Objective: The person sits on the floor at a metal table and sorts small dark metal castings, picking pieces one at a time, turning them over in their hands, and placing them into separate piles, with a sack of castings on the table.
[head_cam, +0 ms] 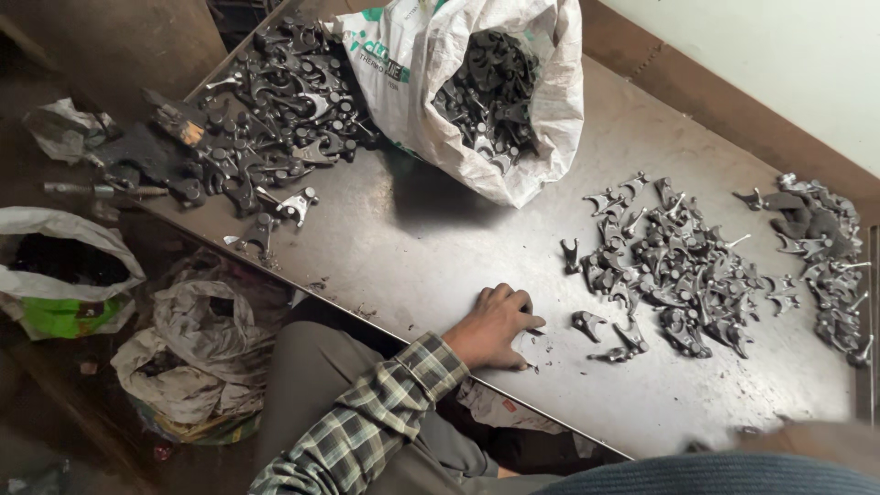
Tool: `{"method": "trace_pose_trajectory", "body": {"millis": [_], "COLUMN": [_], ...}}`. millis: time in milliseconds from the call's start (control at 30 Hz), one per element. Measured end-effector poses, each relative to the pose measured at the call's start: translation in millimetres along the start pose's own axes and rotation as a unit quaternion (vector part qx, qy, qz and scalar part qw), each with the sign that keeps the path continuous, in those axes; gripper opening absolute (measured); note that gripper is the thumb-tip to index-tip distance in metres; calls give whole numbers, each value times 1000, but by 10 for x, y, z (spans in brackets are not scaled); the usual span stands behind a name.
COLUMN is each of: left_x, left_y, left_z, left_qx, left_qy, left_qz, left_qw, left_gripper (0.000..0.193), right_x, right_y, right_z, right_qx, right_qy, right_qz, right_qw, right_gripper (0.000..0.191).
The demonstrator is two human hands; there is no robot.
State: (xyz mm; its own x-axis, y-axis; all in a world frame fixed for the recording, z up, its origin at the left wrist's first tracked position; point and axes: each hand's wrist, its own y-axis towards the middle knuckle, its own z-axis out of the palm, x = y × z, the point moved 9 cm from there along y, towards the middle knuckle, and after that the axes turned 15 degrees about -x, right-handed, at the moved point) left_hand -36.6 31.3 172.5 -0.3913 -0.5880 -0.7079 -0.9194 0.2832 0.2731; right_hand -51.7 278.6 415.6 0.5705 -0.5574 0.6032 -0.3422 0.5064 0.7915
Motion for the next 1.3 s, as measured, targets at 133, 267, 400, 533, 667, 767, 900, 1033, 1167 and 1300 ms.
{"method": "trace_pose_trajectory", "body": {"millis": [133,267,400,533,667,767,900,1033,1167,1300], "left_x": [-103,-40,33,0,-39,-64,-81,-95,-114,-125], "left_y": [-53,-60,-29,15,58,72,89,116,140,145], "left_z": [-73,-109,-75,-26,26,39,64,127,147,139], "left_qx": [-18,-4,5,-8,2,1,-8,-5,-4,-6], "left_qy": [-37,-24,-29,-25,-21,-24,-36,-24,-29,-32], "left_qz": [7,1,-4,-1,-12,-12,-9,-10,-13,-16], "left_qw": [999,1000,1000,1000,1000,1000,999,1000,999,999], "left_gripper": [70,70,72,71,71,70,69,67,67,67], "right_x": [391,305,-222,-572,-899,-1167,-1353,-1413,-1480,-1335], "right_y": [-418,-927,-1041,-1402,-1703,-1710,-1524,-1537,-1634,-1827], "right_z": [848,859,485,202,-65,-277,-522,-567,-545,-390], "right_qx": [90,206,304,448,507,480,420,480,479,458], "right_qy": [-83,-46,-175,-220,-264,-261,-241,-234,-228,-185], "right_qz": [-173,-73,-10,-68,-14,126,170,97,139,164], "right_qw": [977,975,936,864,820,828,858,840,836,854], "right_gripper": [43,41,23,27,28,30,31,34,37,39]}}
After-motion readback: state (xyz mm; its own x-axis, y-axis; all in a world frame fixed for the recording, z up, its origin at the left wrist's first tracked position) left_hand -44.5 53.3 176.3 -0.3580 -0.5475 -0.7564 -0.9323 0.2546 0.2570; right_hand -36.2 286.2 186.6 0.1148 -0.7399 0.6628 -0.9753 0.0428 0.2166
